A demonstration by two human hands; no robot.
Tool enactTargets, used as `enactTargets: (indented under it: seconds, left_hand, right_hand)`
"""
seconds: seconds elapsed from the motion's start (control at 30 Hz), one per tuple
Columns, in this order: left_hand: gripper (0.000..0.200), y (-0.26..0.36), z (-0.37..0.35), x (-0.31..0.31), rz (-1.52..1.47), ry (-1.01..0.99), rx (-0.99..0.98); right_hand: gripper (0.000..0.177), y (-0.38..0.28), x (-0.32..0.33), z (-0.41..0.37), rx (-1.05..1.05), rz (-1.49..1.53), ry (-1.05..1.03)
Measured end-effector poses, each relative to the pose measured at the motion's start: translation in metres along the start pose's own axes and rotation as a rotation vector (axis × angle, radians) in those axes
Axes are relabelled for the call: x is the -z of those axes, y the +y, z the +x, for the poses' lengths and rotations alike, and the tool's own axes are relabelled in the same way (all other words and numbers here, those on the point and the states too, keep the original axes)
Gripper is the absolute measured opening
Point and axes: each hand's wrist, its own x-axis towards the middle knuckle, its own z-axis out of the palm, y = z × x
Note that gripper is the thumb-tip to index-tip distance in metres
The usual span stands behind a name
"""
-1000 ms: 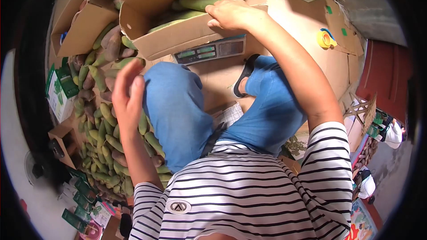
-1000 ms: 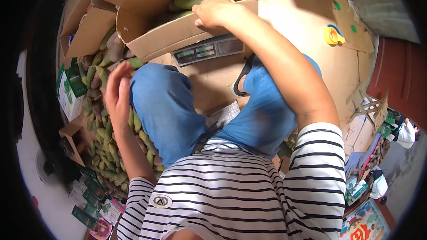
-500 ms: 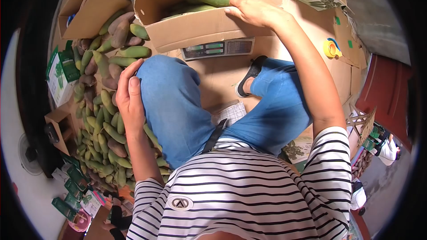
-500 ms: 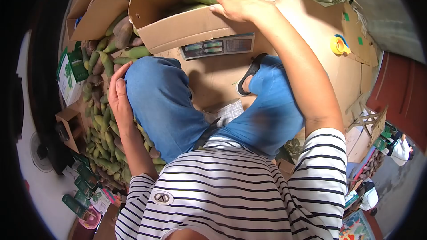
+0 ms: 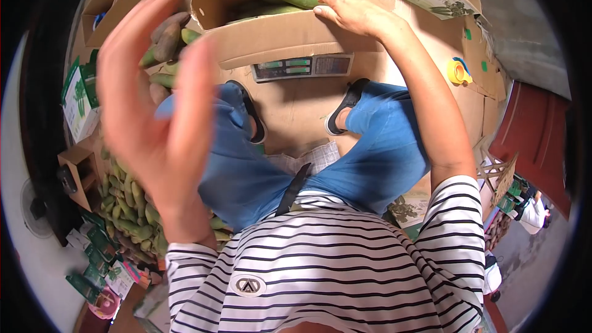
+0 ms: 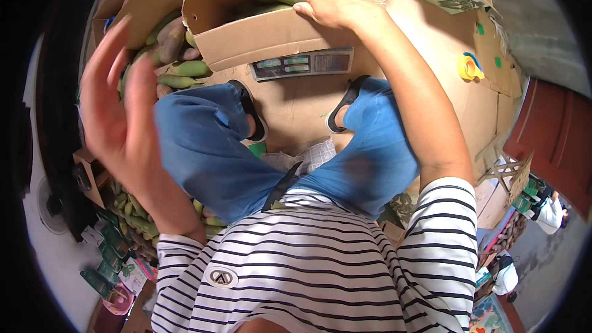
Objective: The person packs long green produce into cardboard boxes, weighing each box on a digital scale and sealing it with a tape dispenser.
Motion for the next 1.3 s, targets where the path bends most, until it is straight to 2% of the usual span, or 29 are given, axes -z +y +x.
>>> enactTargets:
  seconds: [0.07, 0.1, 0.13, 0.17, 0.2, 0.23, 0.27, 0.33, 0.4, 0.43, 0.47, 0.53, 0.57, 0.67, 0.73, 0.77, 0.8, 0.87, 0.97, 1.07, 1.1, 1.13, 1.17, 1.23, 1.3]
  left_hand:
    - [0.033, 0.001, 0.025, -0.029, 0.204, -0.258, -0.221]
    - [0.032, 0.007, 0.031, -0.047, 0.295, -0.442, -0.186]
    - [0.036, 0.0, 0.024, -0.075, 0.402, -0.522, -0.233]
    - [0.049, -0.002, 0.016, -0.1, 0.597, -0.688, -0.24]
    - [0.07, -0.007, 0.005, -0.124, 0.711, -0.828, -0.263]
    - [0.091, -0.017, -0.015, -0.142, 0.839, -0.767, -0.372]
    - [0.107, -0.028, -0.028, -0.155, 0.812, -0.847, -0.39]
    - [0.094, -0.059, -0.058, -0.189, 0.795, -0.669, -0.462]
    - [0.08, -0.063, -0.062, -0.198, 0.744, -0.606, -0.537]
    - [0.073, -0.063, -0.06, -0.202, 0.724, -0.571, -0.58]
    - [0.06, -0.057, -0.06, -0.2, 0.667, -0.625, -0.534]
    - [0.06, -0.037, -0.061, -0.192, 0.683, -0.74, -0.453]
    - [0.046, -0.027, -0.052, -0.181, 0.682, -0.575, -0.478]
    - [0.025, -0.027, -0.011, -0.15, 0.578, -0.683, -0.258]
    - [0.012, -0.036, 0.008, -0.142, 0.591, -0.519, -0.271]
    - [0.01, -0.041, 0.015, -0.143, 0.549, -0.495, -0.286]
    - [0.008, -0.045, 0.02, -0.147, 0.502, -0.472, -0.303]
    - [0.006, -0.048, 0.025, -0.155, 0.428, -0.436, -0.354]
    - [0.004, -0.027, 0.02, -0.157, 0.368, -0.509, -0.417]
    - [0.007, 0.012, 0.013, -0.159, 0.263, -0.536, -0.673]
    - [0.008, 0.025, 0.011, -0.161, 0.222, -0.553, -0.748]
    - [0.008, 0.038, 0.011, -0.162, 0.168, -0.55, -0.813]
    - [0.009, 0.051, 0.012, -0.165, 0.132, -0.587, -0.867]
    - [0.011, 0.079, 0.008, -0.177, 0.054, -0.643, -0.983]
    - [0.008, 0.109, -0.003, -0.205, -0.069, -0.687, -1.084]
  right_hand:
    - [0.043, -0.001, -0.001, 0.001, -0.013, -0.001, 0.023]
    - [0.041, 0.002, -0.001, 0.004, -0.02, -0.008, 0.039]
    - [0.04, 0.005, 0.002, 0.008, -0.026, -0.023, 0.061]
    - [0.032, 0.005, 0.006, 0.008, -0.077, -0.017, 0.106]
    - [0.029, 0.009, 0.009, 0.009, -0.089, 0.002, 0.242]
    - [0.026, 0.014, 0.01, 0.012, -0.097, 0.022, 0.379]
    - [0.024, 0.019, 0.014, 0.015, -0.106, 0.043, 0.513]
    - [0.018, 0.021, 0.03, 0.022, -0.072, 0.019, 0.889]
    - [0.021, 0.028, 0.046, 0.034, -0.033, -0.034, 1.039]
    - [0.022, 0.031, 0.052, 0.043, 0.033, -0.108, 1.212]
    - [0.029, 0.04, 0.055, 0.053, 0.059, -0.179, 1.153]
    - [0.046, 0.06, 0.056, 0.066, 0.094, -0.313, 1.019]
    - [0.041, 0.062, 0.062, 0.071, 0.01, -0.177, 0.824]
    - [0.031, 0.069, 0.086, 0.085, -0.054, -0.163, 0.326]
    - [0.018, 0.077, 0.08, 0.106, 0.099, -0.284, 0.207]
    - [0.015, 0.079, 0.073, 0.114, 0.12, -0.285, 0.273]
    - [0.012, 0.083, 0.066, 0.115, 0.137, -0.291, 0.338]
    - [0.014, 0.084, 0.077, 0.096, 0.169, -0.312, 0.23]
    - [0.014, 0.103, 0.082, 0.036, 0.192, -0.292, 0.346]
    - [0.015, 0.119, 0.09, -0.07, -0.016, -0.329, 0.28]
    - [0.016, 0.132, 0.083, -0.104, -0.007, -0.411, 0.353]
    - [0.017, 0.137, 0.073, -0.149, -0.072, -0.298, 0.377]
    - [0.02, 0.137, 0.065, -0.191, -0.149, -0.077, 0.396]
    - [0.022, 0.119, 0.053, -0.273, -0.443, 0.104, 0.335]
    - [0.038, 0.133, 0.002, -0.352, -0.703, 0.179, 0.167]
